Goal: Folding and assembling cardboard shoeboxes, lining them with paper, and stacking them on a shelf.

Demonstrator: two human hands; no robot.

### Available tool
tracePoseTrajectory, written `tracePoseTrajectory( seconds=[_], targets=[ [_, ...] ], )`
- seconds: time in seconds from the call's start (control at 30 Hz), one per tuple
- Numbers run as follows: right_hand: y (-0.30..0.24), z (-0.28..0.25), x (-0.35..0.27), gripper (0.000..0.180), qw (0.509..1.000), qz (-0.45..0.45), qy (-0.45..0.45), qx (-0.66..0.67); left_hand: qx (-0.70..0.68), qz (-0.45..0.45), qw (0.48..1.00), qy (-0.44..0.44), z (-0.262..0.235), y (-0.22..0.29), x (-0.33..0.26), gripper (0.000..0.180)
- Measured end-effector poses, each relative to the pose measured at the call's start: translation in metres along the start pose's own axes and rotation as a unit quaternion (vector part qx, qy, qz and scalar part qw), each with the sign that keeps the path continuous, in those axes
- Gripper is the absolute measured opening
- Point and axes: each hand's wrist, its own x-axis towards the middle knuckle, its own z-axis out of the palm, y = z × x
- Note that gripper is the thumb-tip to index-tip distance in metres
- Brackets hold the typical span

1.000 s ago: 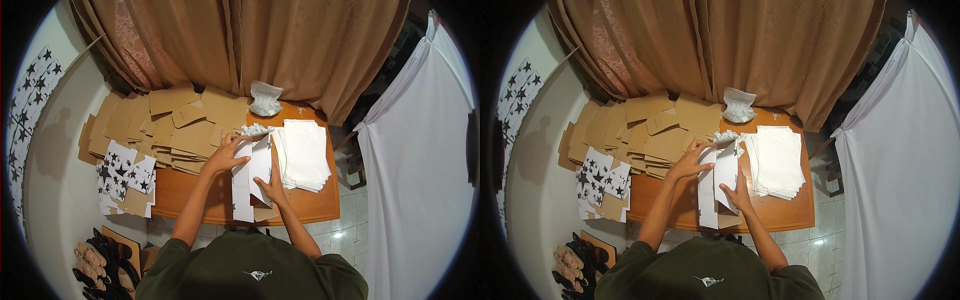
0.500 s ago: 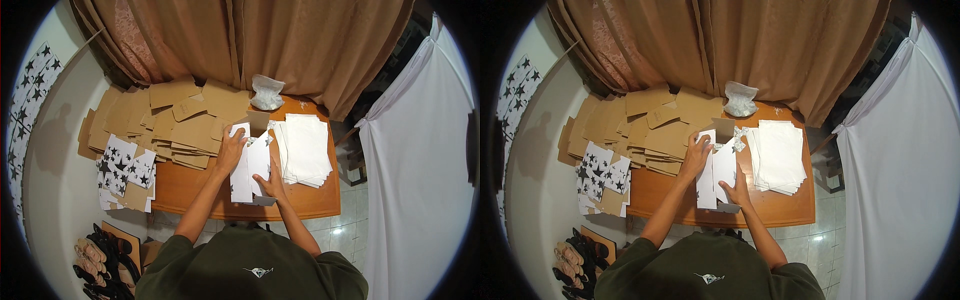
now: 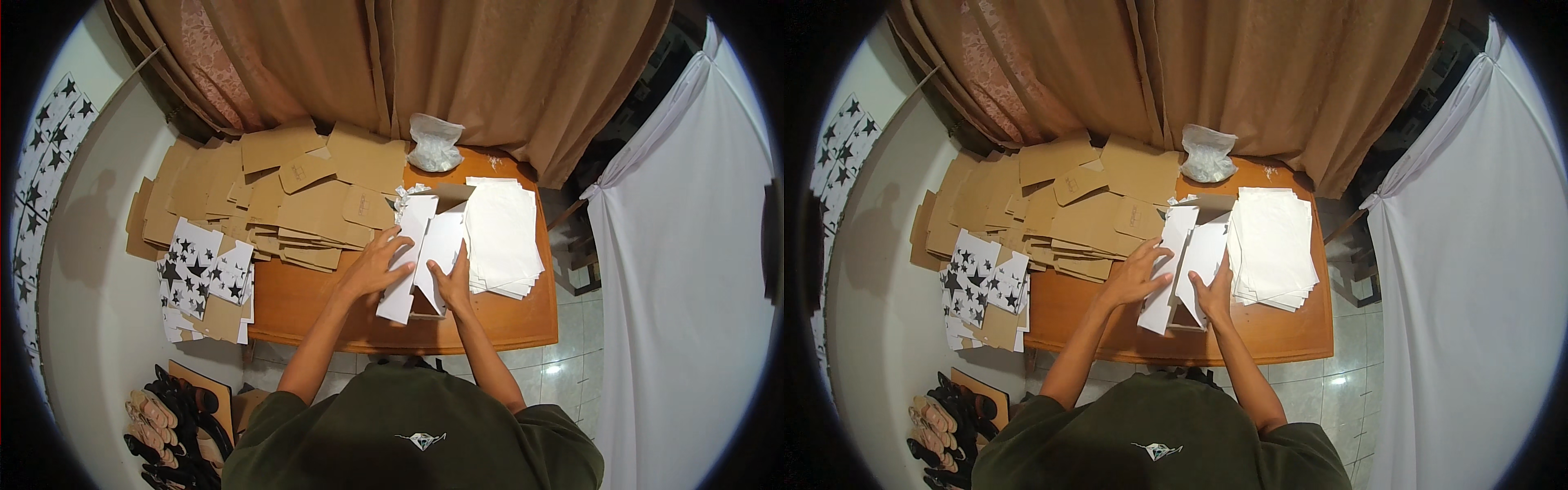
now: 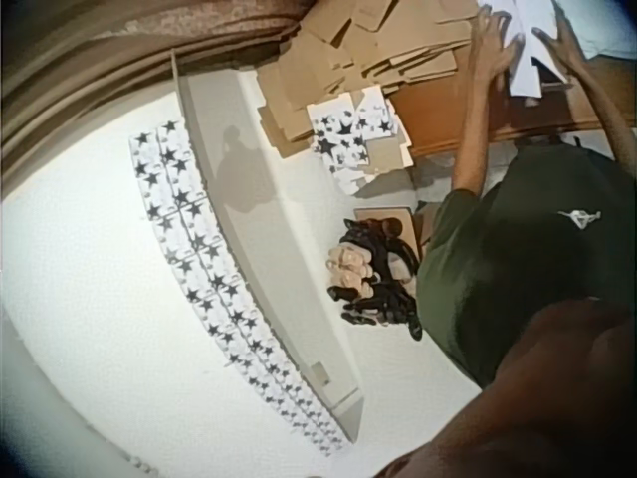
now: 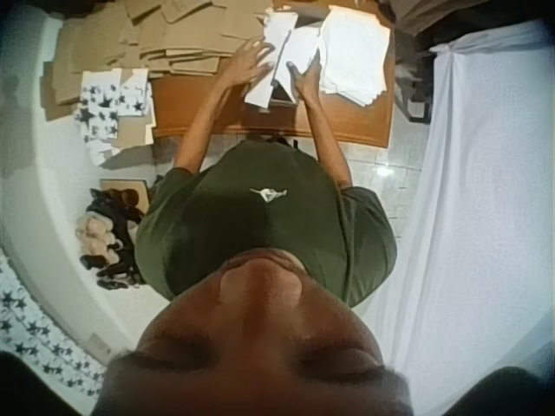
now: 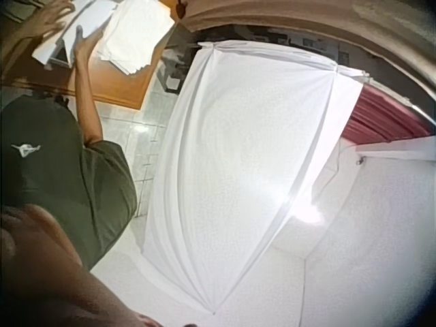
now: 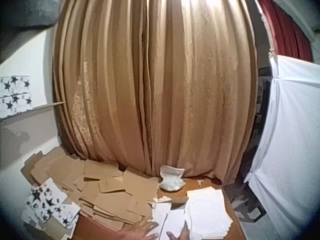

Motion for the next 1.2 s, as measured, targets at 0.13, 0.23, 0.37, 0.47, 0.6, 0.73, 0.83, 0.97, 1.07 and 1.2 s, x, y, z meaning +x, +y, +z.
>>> tracePoseTrajectory(
  seconds=[0.13,0.23,0.37,0.47,0.6,0.73,0.83,0.97,1.07,1.2],
  targets=[
    [0.019,0.000,0.010,0.100,0.999,0.022,0.007,0.026,0.098,0.013,0.994,-0.056,0.003,0.006,-0.012,0.097],
    [0.027,0.004,0.010,0.101,1.000,0.025,0.006,0.007,0.130,-0.009,0.988,-0.080,0.008,0.012,-0.017,0.116],
    [0.019,0.007,0.010,0.101,0.999,0.035,0.006,-0.029,0.136,-0.059,0.979,-0.137,0.004,0.018,-0.016,0.147],
    [0.022,0.009,0.019,0.101,0.999,0.041,-0.002,0.027,0.149,-0.038,0.974,-0.165,0.006,0.015,-0.013,0.160],
    [0.010,0.011,0.016,0.101,0.999,0.024,-0.010,-0.019,0.180,-0.085,0.971,-0.130,0.016,0.013,-0.013,0.164],
    [0.009,0.011,0.012,0.100,0.999,-0.024,-0.039,-0.019,0.193,-0.115,0.966,-0.126,0.023,0.009,-0.007,0.161],
    [0.012,0.007,0.017,0.098,0.998,-0.044,-0.041,0.009,0.134,-0.088,0.983,-0.085,0.029,0.000,-0.006,0.159],
    [0.005,0.007,0.014,0.099,0.999,-0.048,-0.013,-0.005,0.138,-0.126,0.973,-0.139,0.029,0.007,-0.008,0.153],
    [-0.016,0.001,0.012,0.100,0.999,0.042,-0.010,-0.014,0.145,-0.086,0.981,-0.090,0.042,-0.005,-0.014,0.149],
    [-0.016,-0.004,0.013,0.100,1.000,-0.018,-0.011,0.001,0.132,-0.089,0.984,-0.082,0.047,-0.007,-0.012,0.139]
  ],
)
